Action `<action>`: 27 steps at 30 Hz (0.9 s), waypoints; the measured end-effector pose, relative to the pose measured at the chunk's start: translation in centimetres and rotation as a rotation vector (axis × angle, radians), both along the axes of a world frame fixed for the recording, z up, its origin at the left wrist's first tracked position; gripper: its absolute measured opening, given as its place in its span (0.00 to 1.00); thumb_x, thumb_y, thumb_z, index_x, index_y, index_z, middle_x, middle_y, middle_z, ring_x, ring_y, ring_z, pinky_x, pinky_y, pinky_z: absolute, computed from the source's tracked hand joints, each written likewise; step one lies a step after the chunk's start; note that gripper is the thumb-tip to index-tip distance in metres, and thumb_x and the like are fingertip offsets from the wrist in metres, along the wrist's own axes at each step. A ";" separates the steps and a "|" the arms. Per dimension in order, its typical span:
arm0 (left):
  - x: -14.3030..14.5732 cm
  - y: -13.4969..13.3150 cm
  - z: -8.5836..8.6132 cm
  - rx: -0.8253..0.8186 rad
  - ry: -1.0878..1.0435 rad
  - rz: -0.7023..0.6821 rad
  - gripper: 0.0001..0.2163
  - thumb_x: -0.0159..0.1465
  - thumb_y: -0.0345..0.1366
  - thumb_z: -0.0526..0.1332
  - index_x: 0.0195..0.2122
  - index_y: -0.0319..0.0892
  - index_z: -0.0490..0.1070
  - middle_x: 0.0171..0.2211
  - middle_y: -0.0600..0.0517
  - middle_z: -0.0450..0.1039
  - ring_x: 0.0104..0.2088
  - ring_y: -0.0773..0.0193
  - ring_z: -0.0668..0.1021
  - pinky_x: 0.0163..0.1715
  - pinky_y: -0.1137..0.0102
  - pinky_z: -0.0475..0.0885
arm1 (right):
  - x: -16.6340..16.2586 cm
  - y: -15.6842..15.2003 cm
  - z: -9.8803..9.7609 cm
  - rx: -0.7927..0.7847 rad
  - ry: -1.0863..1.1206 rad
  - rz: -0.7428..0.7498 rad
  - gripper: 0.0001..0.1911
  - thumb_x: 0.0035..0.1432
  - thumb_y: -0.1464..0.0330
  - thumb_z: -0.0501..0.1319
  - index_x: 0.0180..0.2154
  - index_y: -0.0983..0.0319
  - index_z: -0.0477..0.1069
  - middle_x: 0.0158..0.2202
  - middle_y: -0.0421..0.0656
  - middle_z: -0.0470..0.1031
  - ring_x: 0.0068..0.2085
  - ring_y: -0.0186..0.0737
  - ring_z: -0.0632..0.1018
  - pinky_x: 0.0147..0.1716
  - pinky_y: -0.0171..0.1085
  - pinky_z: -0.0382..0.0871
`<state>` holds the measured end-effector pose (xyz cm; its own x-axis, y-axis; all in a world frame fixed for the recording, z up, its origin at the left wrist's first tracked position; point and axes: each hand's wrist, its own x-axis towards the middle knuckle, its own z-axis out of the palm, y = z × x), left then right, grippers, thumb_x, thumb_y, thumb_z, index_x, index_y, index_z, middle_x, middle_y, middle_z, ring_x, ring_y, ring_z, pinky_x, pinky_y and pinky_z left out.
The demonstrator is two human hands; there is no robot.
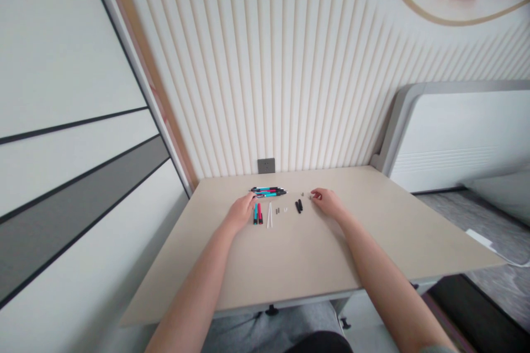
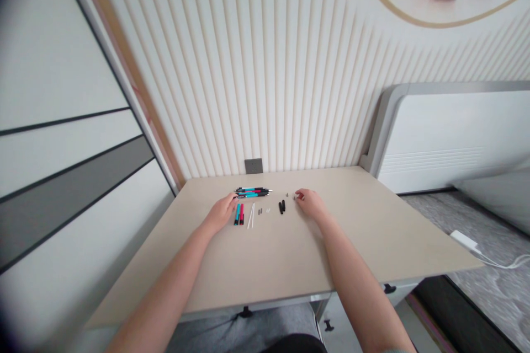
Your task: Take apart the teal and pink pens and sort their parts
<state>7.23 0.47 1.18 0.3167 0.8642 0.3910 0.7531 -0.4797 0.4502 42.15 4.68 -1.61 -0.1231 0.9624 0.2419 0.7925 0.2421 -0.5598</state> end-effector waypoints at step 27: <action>0.2 -0.1 0.1 -0.062 -0.011 -0.069 0.12 0.70 0.40 0.45 0.38 0.43 0.66 0.26 0.53 0.69 0.28 0.62 0.72 0.30 0.71 0.62 | -3.1 -1.8 1.9 0.280 0.022 0.099 0.15 0.64 0.63 0.54 0.46 0.61 0.74 0.39 0.47 0.77 0.42 0.44 0.74 0.45 0.41 0.65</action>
<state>7.45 0.37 1.30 0.3718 0.8631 0.3418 0.7142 -0.5012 0.4886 39.06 2.86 0.31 -0.2051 0.8413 0.5002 0.7457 0.4653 -0.4768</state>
